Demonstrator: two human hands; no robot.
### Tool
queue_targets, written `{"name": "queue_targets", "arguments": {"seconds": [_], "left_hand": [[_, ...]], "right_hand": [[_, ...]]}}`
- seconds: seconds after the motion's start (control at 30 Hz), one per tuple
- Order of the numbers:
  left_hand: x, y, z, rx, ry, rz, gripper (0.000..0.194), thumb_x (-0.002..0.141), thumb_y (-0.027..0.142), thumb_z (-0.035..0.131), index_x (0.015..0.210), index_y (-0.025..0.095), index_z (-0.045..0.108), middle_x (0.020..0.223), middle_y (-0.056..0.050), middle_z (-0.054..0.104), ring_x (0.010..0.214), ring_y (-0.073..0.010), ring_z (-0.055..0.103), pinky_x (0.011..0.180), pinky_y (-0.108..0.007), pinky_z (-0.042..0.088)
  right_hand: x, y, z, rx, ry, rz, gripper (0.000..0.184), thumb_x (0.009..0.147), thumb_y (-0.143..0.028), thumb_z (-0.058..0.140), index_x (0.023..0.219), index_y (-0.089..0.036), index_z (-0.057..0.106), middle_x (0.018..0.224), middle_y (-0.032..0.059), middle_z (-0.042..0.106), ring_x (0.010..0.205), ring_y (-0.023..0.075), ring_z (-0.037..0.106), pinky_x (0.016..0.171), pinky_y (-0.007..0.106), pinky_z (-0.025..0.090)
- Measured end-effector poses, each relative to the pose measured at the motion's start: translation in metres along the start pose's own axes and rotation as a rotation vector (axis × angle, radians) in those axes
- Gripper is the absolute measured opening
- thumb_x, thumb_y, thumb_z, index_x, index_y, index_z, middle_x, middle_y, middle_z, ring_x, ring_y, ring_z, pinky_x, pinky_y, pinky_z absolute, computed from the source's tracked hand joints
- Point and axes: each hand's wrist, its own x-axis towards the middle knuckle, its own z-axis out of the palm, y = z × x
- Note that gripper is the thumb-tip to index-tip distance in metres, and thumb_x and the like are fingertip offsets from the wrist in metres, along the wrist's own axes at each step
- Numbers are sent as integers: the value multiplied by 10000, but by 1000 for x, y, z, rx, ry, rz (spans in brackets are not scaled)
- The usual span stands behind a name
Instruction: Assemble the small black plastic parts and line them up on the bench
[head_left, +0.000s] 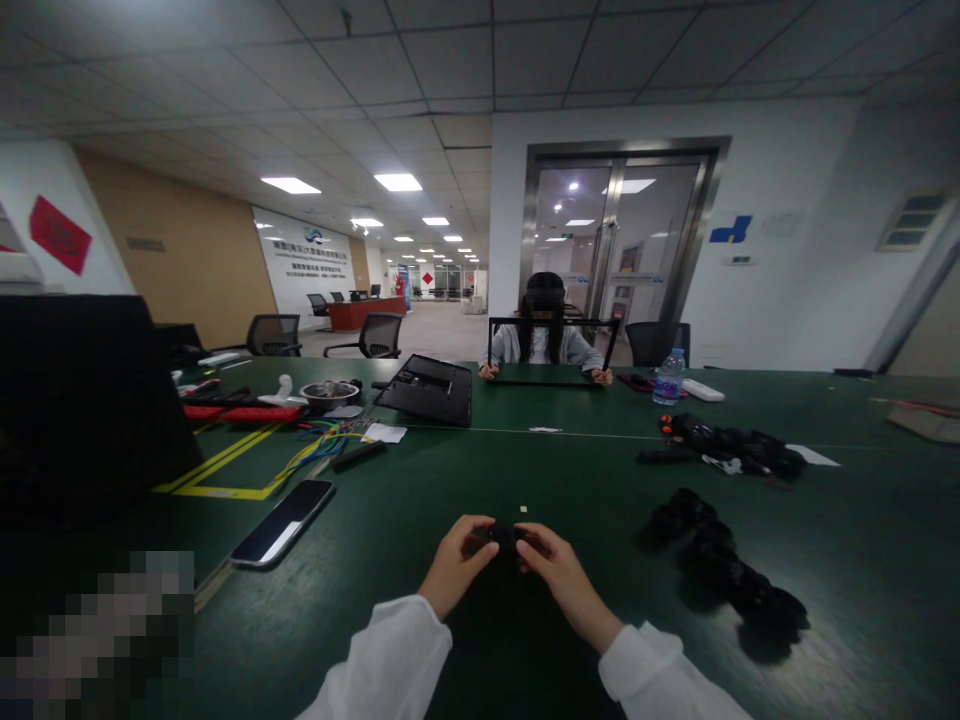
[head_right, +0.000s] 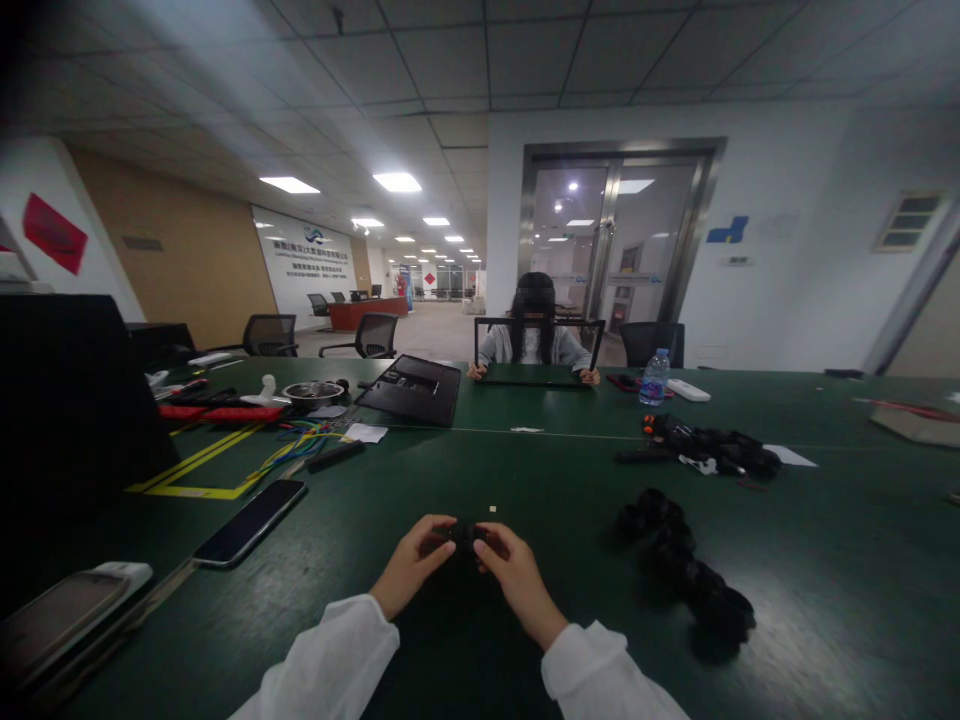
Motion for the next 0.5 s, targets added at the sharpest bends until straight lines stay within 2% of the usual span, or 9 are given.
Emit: {"name": "queue_targets", "arguments": {"seconds": [0.1, 0.2, 0.5], "left_hand": [[-2, 2, -1, 2, -38, 43, 383, 674, 214, 612, 1046, 224, 524, 1101, -58, 483, 882, -199, 506, 711, -299, 425], [-2, 1, -2, -6, -48, 32, 410, 674, 185, 605, 1071, 231, 515, 1135, -57, 459, 884, -194, 506, 701, -291, 429], [2, -9, 2, -89, 50, -85, 404, 668, 325, 615, 1043, 198, 534, 913, -39, 556, 764, -158, 535, 686, -274, 422]], "right_hand": [[1, 2, -2, 38, 18, 12, 353, 694, -380, 543, 999, -202, 542, 990, 49, 561, 893, 214, 544, 740, 344, 459], [2, 4, -2, 66, 13, 5, 352, 693, -363, 550, 1003, -197, 537, 992, 54, 560, 894, 215, 546, 747, 354, 458], [2, 2, 1, 54, -17, -14, 359, 653, -314, 594, 991, -207, 536, 1019, 48, 562, 961, 229, 528, 767, 366, 456]]}}
